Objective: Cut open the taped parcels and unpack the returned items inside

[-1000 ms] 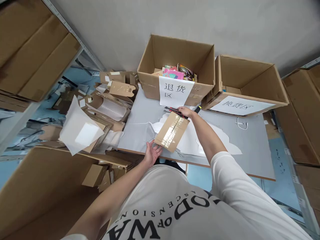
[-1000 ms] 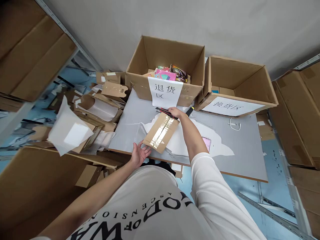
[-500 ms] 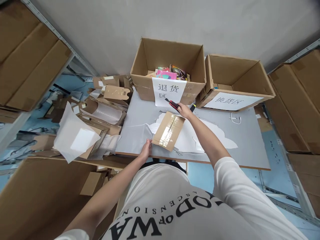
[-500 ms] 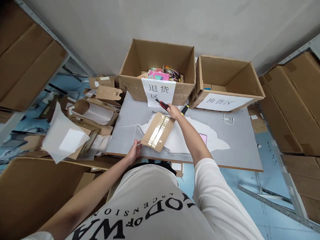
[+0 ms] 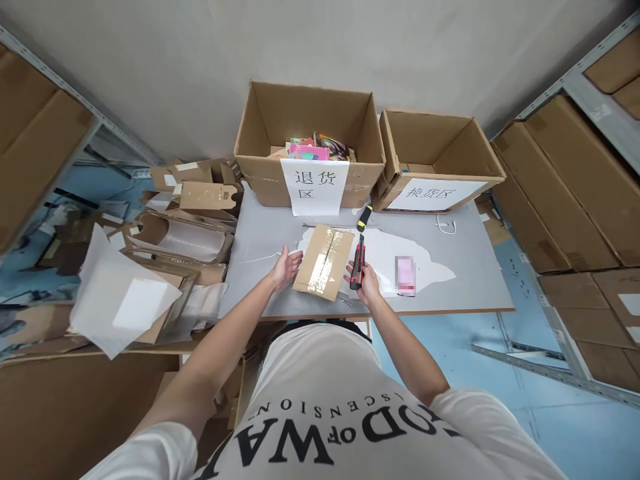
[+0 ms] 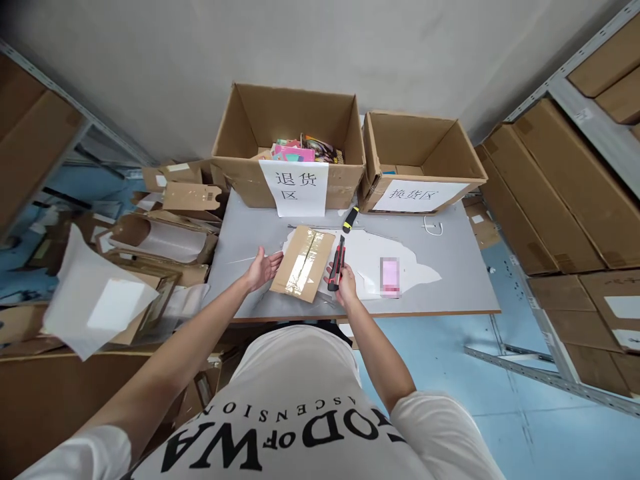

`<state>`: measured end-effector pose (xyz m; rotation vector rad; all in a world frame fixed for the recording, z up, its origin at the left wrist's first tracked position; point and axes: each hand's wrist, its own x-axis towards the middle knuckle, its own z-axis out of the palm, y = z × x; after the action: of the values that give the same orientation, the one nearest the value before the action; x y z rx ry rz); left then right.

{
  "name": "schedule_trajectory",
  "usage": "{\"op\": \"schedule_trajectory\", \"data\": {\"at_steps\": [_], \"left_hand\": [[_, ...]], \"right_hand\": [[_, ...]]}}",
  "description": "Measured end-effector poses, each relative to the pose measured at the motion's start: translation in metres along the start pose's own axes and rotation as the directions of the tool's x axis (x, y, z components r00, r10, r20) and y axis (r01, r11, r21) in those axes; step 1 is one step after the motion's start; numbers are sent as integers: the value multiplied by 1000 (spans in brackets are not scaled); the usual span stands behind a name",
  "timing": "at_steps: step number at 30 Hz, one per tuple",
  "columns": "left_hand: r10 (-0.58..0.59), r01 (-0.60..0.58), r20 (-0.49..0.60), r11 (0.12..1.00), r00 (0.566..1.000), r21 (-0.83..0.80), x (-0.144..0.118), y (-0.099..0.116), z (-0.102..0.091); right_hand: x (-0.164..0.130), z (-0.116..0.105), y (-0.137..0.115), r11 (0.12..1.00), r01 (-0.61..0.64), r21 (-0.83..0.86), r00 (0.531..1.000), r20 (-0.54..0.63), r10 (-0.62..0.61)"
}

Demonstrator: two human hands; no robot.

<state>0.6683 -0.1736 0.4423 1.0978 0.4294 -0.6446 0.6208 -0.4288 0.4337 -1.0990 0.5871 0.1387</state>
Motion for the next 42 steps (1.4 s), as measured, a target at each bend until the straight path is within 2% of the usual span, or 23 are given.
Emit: {"op": "schedule_trajectory", "data": {"at_steps": [4, 9, 14, 19, 25, 29, 31, 33, 38, 42], "left_hand": [[-31, 27, 63, 998, 998, 57, 3, 5, 5], [-2, -1, 55, 998, 998, 61, 1, 0, 9], [83, -80, 62, 996, 995, -51, -15, -15, 12], [130, -114, 47, 960, 990, -254, -31, -35, 24], [154, -134, 23, 920, 988, -369, -43, -55, 43], [141, -106, 50, 898, 989, -426, -49, -70, 51], [127, -85, 64, 891, 990, -446, -51, -76, 54], [112, -63, 83, 889, 990, -453, -51, -80, 55], [65, -18, 93, 897, 994, -441, -51, -79, 50], [27, 8, 89, 928, 996, -372, -47, -77, 40]], "right_hand": [[-3, 12, -1, 1000, -1, 22, 1000, 24, 1], [0, 15, -6, 998, 24, -49, 999, 25, -23], [28, 15, -29, 969, 72, -237, 993, 104, -49], [64, 32, -64, 911, 123, -393, 970, 241, -27], [84, 69, -94, 768, 163, -619, 934, 348, 83], [95, 88, -101, 645, 178, -743, 907, 378, 185], [101, 94, -101, 611, 191, -769, 895, 391, 213], [106, 97, -97, 613, 195, -766, 881, 411, 233], [115, 93, -80, 738, 121, -664, 873, 425, 239], [120, 88, -70, 796, 103, -596, 869, 444, 219]]}}
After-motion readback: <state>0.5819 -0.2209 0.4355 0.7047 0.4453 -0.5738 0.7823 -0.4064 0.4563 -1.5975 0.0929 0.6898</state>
